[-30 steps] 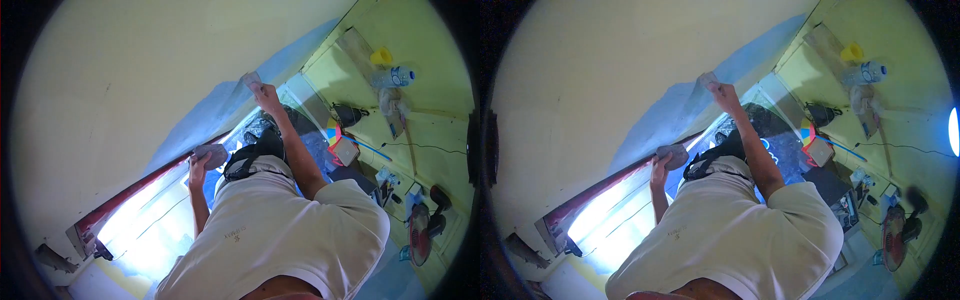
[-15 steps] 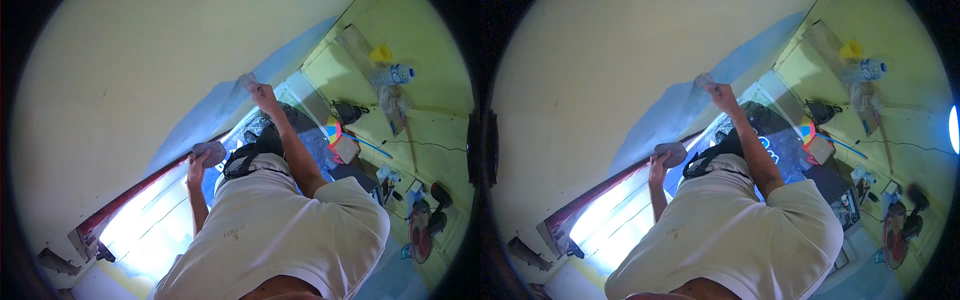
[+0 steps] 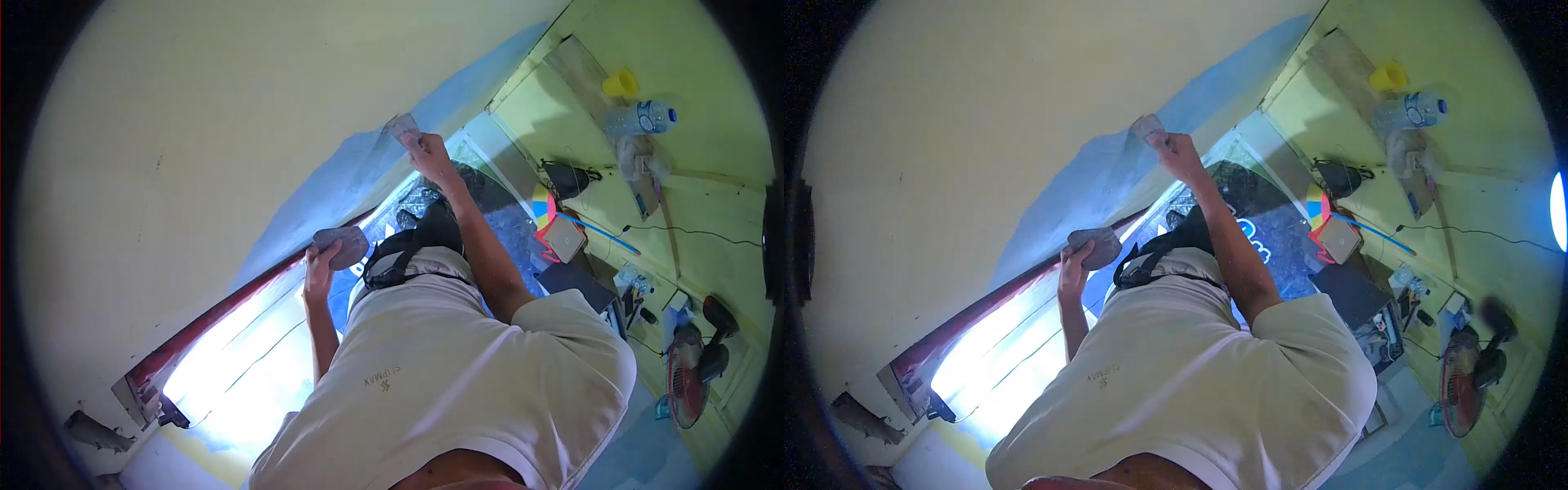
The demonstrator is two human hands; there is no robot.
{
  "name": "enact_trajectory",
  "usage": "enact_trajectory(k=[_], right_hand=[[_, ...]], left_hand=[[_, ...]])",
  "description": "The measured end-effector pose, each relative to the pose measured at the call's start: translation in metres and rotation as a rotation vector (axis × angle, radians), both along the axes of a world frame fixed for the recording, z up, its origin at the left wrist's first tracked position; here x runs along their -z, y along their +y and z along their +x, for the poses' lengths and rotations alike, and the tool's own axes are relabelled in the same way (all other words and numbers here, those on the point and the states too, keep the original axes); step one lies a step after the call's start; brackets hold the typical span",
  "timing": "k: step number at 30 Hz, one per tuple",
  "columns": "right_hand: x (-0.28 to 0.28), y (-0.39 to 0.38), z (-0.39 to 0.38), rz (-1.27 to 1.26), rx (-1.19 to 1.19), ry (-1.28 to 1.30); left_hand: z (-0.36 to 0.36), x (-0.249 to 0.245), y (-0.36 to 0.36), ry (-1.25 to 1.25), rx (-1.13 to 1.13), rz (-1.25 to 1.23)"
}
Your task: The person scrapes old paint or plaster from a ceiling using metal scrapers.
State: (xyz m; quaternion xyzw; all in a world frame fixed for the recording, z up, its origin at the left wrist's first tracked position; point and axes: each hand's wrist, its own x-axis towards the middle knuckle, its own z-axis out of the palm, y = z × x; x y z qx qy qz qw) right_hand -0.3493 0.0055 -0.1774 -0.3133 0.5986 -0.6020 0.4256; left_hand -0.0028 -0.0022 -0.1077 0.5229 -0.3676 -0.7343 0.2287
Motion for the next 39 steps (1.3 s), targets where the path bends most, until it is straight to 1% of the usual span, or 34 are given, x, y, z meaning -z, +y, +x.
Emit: enact_trajectory(k=[3,6,8,10,11,13,14,15,16,18,21,22,24,25,28,29,32,35,37,39], right_hand=[[-0.001,-0.007,-0.006,0.012,-0.018,0.082],[-0.002,0.001,-0.002,-0.015,-0.031,0.054],[-0.002,0.000,-0.005,0.025,-0.015,0.071],[0.002,-0.005,-0.007,0.042,0.002,0.080],[-0.009,-0.003,-0.007,-0.019,0.002,0.092],[-0.017,-0.007,-0.007,-0.025,-0.022,0.056],[-0.015,-0.004,-0.004,-0.022,-0.030,0.030],[-0.007,-0.009,-0.007,-0.055,-0.011,0.100],[-0.004,-0.009,-0.009,-0.050,-0.003,0.089],[-0.024,-0.005,-0.006,-0.033,0.007,0.062],[-0.007,-0.002,0.001,-0.080,-0.002,0.050],[0.000,0.001,0.003,-0.039,-0.006,0.054],[-0.001,-0.003,-0.006,0.022,-0.013,0.075],[-0.002,-0.003,-0.007,0.003,-0.014,0.029],[-0.005,-0.004,-0.003,0.015,-0.009,0.004],[-0.008,-0.001,-0.006,-0.001,-0.038,0.033],[-0.011,0.001,-0.009,0.022,0.028,0.115],[-0.010,-0.007,-0.001,-0.112,0.050,0.005],[0.005,0.000,-0.005,-0.019,0.027,0.030],[-0.003,-0.003,-0.005,0.012,0.023,0.032]], left_hand=[[-0.001,0.002,0.004,-0.001,-0.026,-0.010],[-0.007,-0.004,0.005,0.023,-0.019,0.005],[-0.007,-0.003,0.003,0.051,-0.022,-0.019],[-0.003,0.003,-0.001,0.029,-0.054,-0.024],[-0.003,0.004,-0.002,0.026,-0.061,-0.023],[-0.001,0.009,0.001,-0.006,-0.092,-0.004],[-0.005,-0.002,0.002,0.005,-0.041,-0.004],[-0.006,-0.002,0.004,0.018,-0.049,-0.012],[-0.008,-0.002,0.003,0.036,-0.060,-0.025],[-0.005,0.000,0.002,0.041,-0.041,-0.029],[-0.004,0.008,0.003,0.044,-0.017,-0.026],[0.000,0.008,0.004,0.041,-0.005,-0.024],[-0.007,0.003,0.003,0.070,-0.014,-0.021],[-0.008,-0.002,0.005,0.065,-0.028,-0.016],[-0.010,-0.003,0.007,0.022,-0.036,-0.005],[-0.009,-0.002,0.007,0.017,-0.028,-0.001],[-0.005,-0.001,0.006,0.026,-0.031,-0.017],[-0.009,0.004,0.001,0.028,-0.034,-0.035],[-0.006,0.001,0.005,-0.016,-0.027,-0.009],[-0.004,0.003,0.004,0.022,-0.025,-0.002]])
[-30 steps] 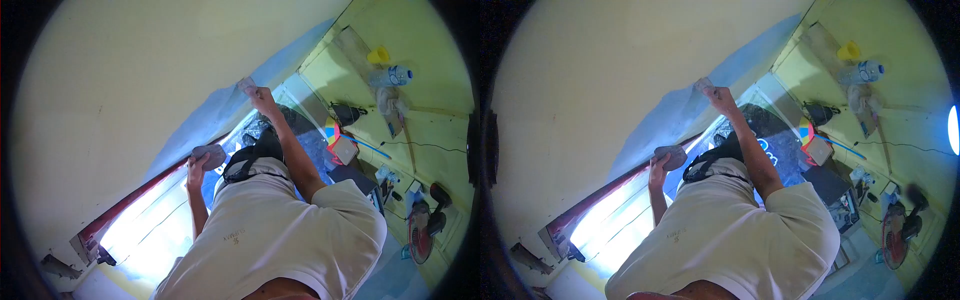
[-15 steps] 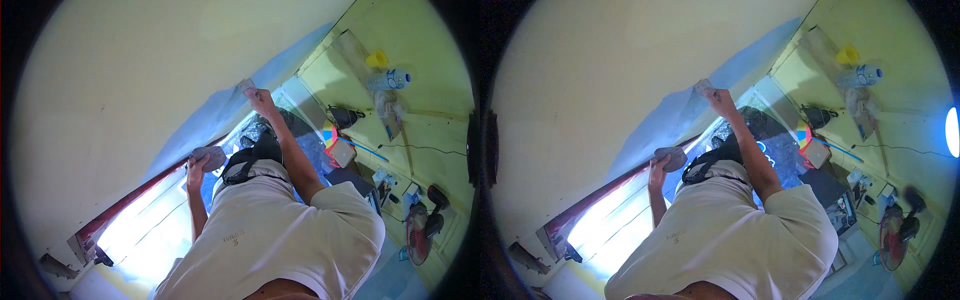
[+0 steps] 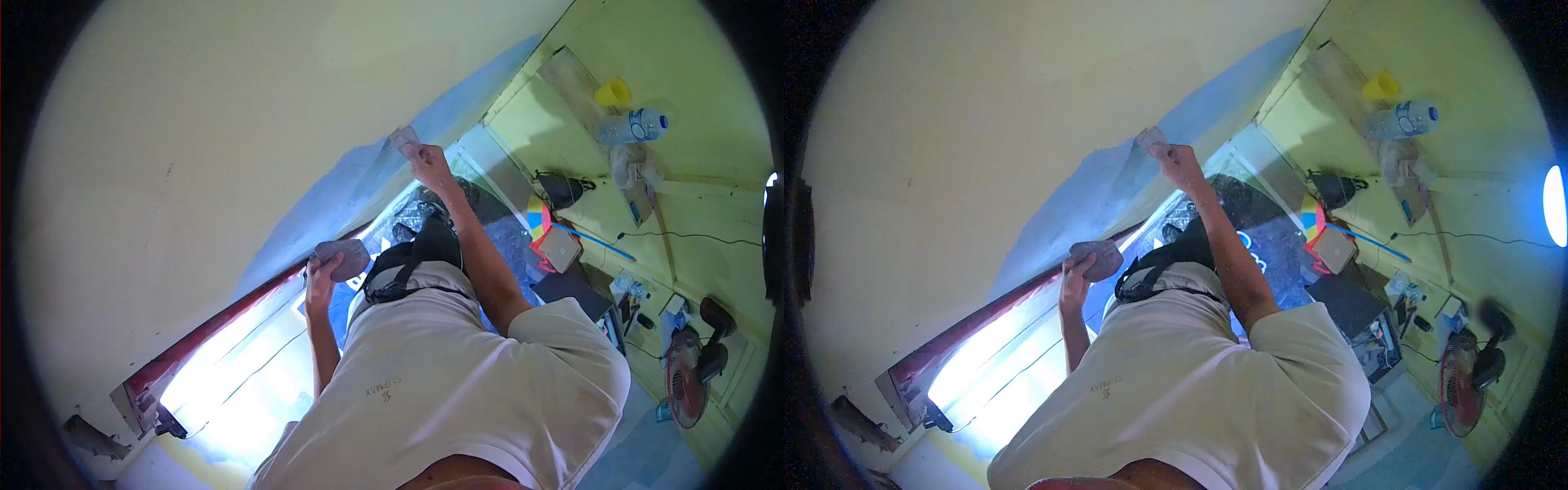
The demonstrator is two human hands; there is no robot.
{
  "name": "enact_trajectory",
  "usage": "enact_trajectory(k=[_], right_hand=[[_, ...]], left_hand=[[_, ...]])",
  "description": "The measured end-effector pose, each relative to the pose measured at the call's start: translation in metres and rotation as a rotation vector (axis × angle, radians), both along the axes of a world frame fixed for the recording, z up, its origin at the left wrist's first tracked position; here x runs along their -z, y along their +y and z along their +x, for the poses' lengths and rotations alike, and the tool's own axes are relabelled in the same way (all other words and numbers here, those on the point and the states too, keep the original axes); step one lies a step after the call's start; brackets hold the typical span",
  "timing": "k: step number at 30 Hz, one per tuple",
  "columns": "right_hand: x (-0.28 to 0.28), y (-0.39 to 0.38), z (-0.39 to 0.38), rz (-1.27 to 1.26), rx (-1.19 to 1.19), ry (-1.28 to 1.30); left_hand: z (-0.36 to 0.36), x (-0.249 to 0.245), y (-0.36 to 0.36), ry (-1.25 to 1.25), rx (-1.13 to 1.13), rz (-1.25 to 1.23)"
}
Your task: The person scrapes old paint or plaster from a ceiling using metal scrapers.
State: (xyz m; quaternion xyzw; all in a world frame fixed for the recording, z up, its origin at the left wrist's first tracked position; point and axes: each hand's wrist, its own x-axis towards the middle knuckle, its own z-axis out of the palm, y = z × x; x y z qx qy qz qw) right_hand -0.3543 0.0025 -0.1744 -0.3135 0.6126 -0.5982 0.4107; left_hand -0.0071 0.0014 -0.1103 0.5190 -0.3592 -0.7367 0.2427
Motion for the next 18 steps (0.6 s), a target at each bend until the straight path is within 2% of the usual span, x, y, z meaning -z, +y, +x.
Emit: enact_trajectory(k=[2,5,6,10,13,17,18], right_hand=[[-0.008,-0.001,0.001,-0.010,0.008,-0.023],[-0.002,0.000,0.000,0.024,-0.017,0.002],[-0.001,0.003,-0.004,0.007,-0.009,0.128],[-0.012,-0.002,0.002,0.010,-0.017,-0.018],[-0.006,0.004,0.000,0.067,0.001,0.084],[-0.031,-0.003,0.008,-0.058,-0.011,-0.060],[-0.020,-0.002,0.008,-0.045,0.019,-0.038]], left_hand=[[-0.004,-0.004,0.004,-0.011,-0.050,-0.018],[-0.006,-0.009,0.004,0.017,0.013,-0.022],[-0.005,-0.009,0.002,0.016,0.022,-0.021],[-0.004,-0.004,0.000,0.004,0.034,-0.034],[0.004,0.005,0.003,-0.008,0.037,-0.024],[0.002,0.007,0.001,0.024,0.028,-0.008],[0.005,0.009,0.001,0.010,0.038,-0.004]])
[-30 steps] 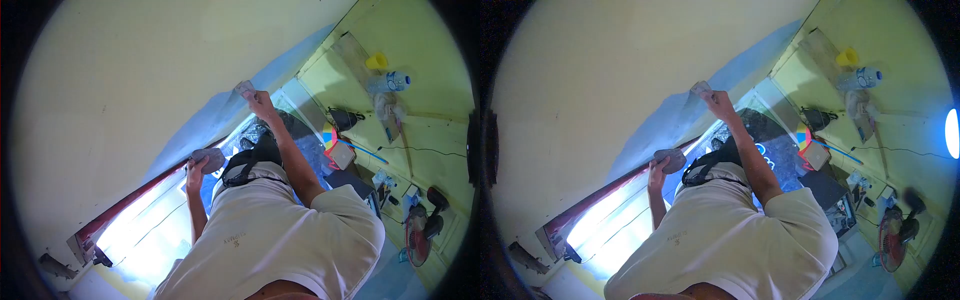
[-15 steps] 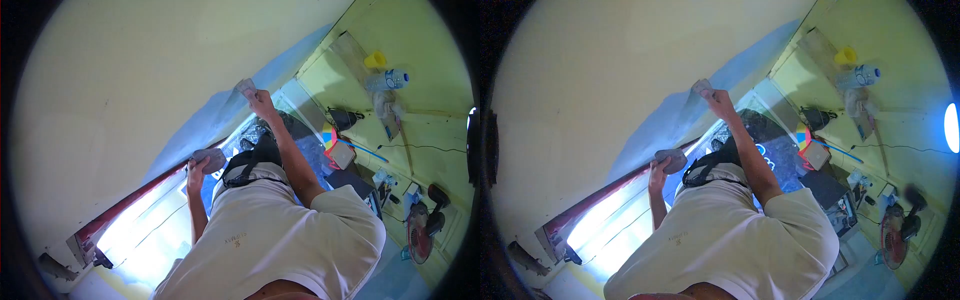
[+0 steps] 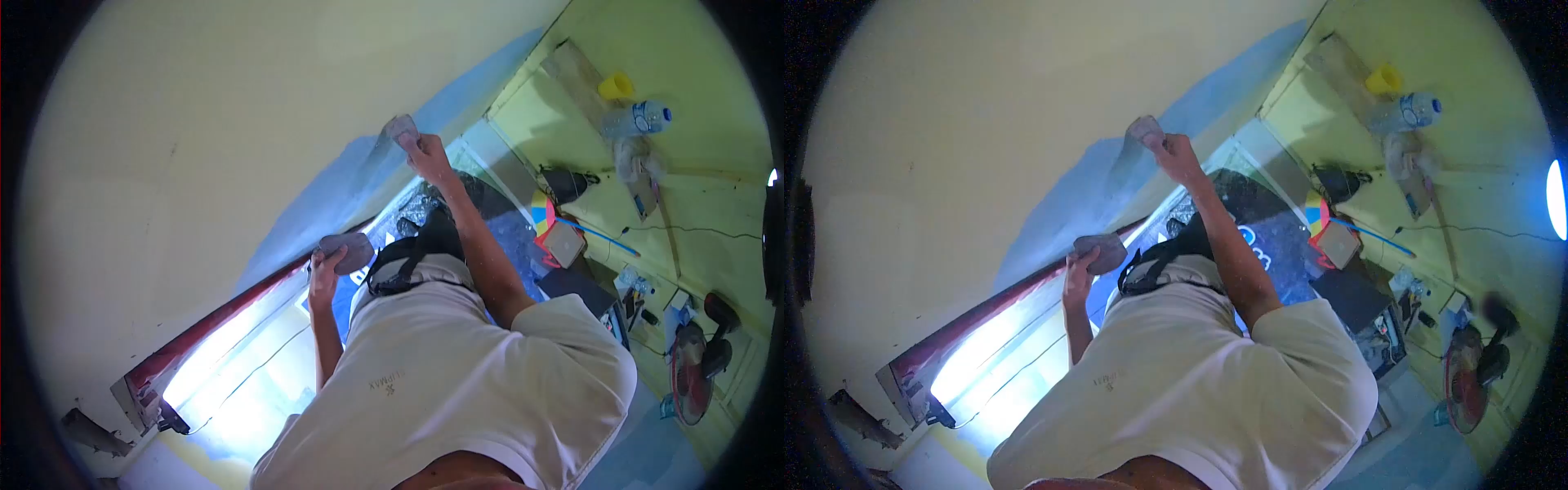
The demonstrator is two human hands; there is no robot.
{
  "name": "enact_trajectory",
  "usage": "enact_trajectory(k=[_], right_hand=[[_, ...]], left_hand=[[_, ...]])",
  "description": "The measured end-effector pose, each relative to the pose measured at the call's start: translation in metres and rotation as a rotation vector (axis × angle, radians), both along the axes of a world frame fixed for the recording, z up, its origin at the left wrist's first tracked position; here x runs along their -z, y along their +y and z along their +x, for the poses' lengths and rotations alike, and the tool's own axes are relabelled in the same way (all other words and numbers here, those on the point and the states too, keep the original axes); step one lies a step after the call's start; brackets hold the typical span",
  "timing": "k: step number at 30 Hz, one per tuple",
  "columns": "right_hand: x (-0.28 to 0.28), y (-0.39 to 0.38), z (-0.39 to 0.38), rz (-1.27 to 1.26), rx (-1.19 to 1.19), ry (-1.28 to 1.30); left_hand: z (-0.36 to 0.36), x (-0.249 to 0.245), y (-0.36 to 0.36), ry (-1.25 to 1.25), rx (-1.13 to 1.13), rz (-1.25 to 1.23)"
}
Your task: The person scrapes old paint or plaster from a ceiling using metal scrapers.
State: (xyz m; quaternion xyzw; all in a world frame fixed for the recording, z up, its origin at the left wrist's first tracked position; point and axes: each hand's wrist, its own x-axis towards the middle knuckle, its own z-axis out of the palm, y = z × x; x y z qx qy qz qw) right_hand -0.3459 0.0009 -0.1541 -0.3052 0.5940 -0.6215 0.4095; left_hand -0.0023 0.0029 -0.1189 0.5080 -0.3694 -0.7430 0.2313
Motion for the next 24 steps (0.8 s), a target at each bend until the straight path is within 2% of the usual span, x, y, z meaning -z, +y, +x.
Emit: enact_trajectory(k=[3,4,7,8,10,12,14,16,21,22,24], right_hand=[[0.010,0.007,-0.006,0.120,-0.005,0.050],[0.012,0.007,-0.004,0.115,-0.016,-0.023],[-0.014,0.000,0.003,0.018,-0.016,0.070],[-0.002,0.009,0.006,0.047,-0.015,0.044],[0.023,0.004,-0.002,0.063,-0.005,0.015],[0.007,0.002,0.004,0.031,0.004,0.008],[-0.031,0.000,0.008,-0.003,-0.057,-0.049],[-0.010,0.005,0.009,0.028,-0.057,-0.022],[-0.007,0.003,-0.001,0.069,-0.040,0.051],[-0.005,-0.005,0.006,-0.062,-0.002,0.095],[-0.016,0.000,0.011,-0.015,-0.034,0.031]], left_hand=[[-0.007,-0.013,0.001,0.022,0.007,-0.013],[-0.003,-0.007,0.001,0.021,-0.007,-0.007],[0.001,0.008,-0.006,-0.014,-0.041,-0.002],[0.007,0.009,0.000,-0.041,-0.046,0.008],[-0.005,-0.008,0.004,-0.055,0.083,-0.227],[-0.009,-0.009,0.000,0.030,-0.002,-0.016],[-0.016,-0.015,-0.006,0.029,0.006,-0.018],[-0.011,-0.013,-0.001,0.007,0.019,0.004],[-0.013,-0.014,-0.005,0.012,-0.012,-0.004],[-0.015,-0.013,-0.007,-0.009,-0.010,-0.026],[-0.010,-0.011,-0.002,-0.029,0.027,-0.006]])
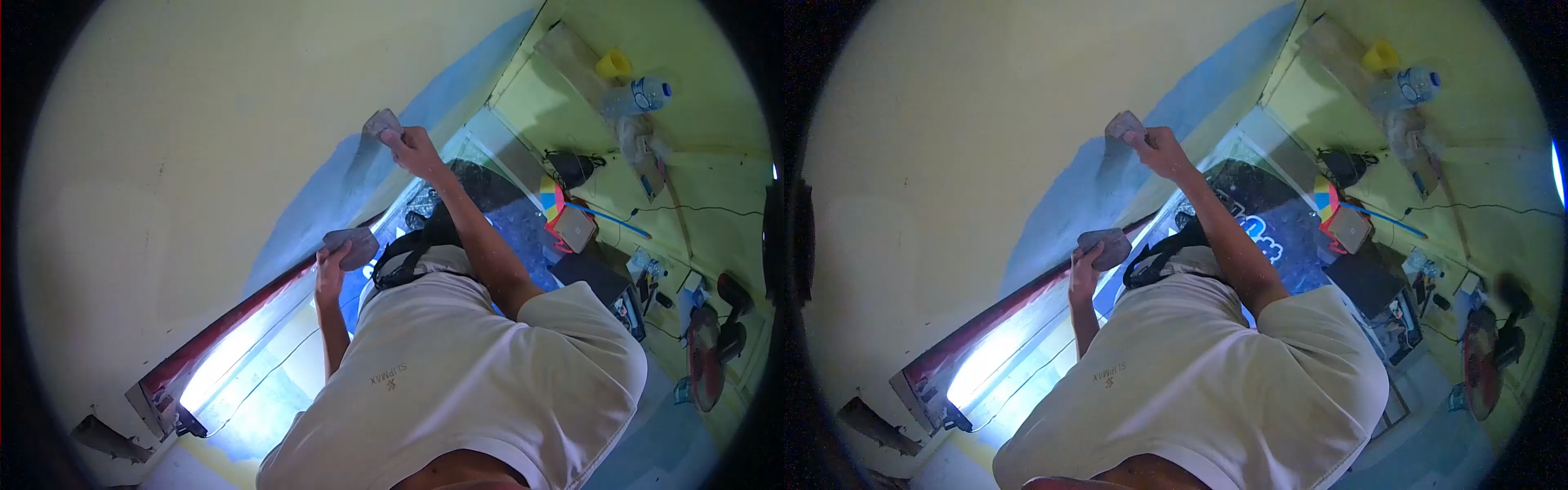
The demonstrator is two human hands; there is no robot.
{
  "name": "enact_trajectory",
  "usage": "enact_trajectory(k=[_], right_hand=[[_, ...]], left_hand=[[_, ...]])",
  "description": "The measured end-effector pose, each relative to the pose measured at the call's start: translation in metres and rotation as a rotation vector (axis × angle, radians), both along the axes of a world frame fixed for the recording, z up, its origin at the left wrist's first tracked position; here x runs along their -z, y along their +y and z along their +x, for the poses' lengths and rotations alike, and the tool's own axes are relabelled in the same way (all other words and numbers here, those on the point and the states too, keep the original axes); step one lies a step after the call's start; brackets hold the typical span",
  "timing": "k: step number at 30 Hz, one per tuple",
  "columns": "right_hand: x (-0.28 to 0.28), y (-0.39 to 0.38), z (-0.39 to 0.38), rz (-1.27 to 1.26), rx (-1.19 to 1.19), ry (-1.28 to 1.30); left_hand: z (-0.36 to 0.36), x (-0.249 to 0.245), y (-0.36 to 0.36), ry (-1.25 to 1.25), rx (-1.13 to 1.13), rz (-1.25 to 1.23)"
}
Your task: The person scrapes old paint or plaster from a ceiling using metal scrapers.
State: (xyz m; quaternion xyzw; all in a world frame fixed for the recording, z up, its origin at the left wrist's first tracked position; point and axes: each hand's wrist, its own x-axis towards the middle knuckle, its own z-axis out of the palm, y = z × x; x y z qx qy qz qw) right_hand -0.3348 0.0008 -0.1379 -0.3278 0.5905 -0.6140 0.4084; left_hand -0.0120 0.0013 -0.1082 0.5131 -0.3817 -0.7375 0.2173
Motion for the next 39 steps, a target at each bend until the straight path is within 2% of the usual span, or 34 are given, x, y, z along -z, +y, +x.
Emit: enact_trajectory(k=[1,2,5,8,11,14,15,17,19,21,24,29,32,34,39], right_hand=[[-0.007,-0.002,0.000,0.012,-0.012,-0.029],[-0.005,0.001,-0.005,0.012,-0.015,0.051],[0.001,0.006,-0.003,0.081,0.008,-0.009],[0.007,0.003,0.002,0.037,0.023,0.014],[0.010,0.006,-0.003,0.112,0.039,0.090],[-0.009,-0.002,0.006,0.013,-0.005,-0.050],[-0.005,0.004,0.007,0.038,-0.010,0.006],[0.003,0.003,-0.005,0.059,-0.006,0.136],[0.012,0.003,0.000,0.075,0.025,0.022],[-0.009,0.004,0.003,0.018,0.020,0.001],[0.009,0.005,0.000,0.092,0.006,0.080],[0.008,-0.001,-0.001,0.088,0.010,0.019],[0.014,0.008,0.001,0.104,0.006,0.015],[0.022,0.001,0.003,0.104,0.029,0.056],[0.017,-0.003,0.002,0.063,-0.001,0.071]], left_hand=[[0.003,0.003,0.000,0.007,-0.007,0.001],[0.001,0.002,-0.001,0.019,-0.015,-0.002],[-0.004,-0.004,-0.004,0.046,-0.008,-0.014],[-0.006,-0.012,-0.001,0.006,0.025,-0.020],[-0.006,-0.005,0.000,0.048,0.030,-0.036],[-0.010,-0.004,-0.002,0.010,-0.011,-0.018],[-0.006,-0.004,0.001,-0.025,-0.010,-0.013],[-0.005,-0.004,-0.002,0.073,0.003,-0.017],[-0.004,-0.006,0.004,0.117,-0.040,-0.040],[-0.013,-0.015,-0.001,0.040,-0.043,-0.022],[-0.005,-0.008,0.005,-0.012,-0.019,0.004],[-0.012,-0.009,0.000,0.011,-0.017,0.017],[-0.003,-0.005,0.005,-0.319,0.193,-0.361],[-0.008,-0.003,-0.003,-0.035,-0.015,0.000],[-0.010,-0.001,-0.008,0.004,0.025,-0.041]])
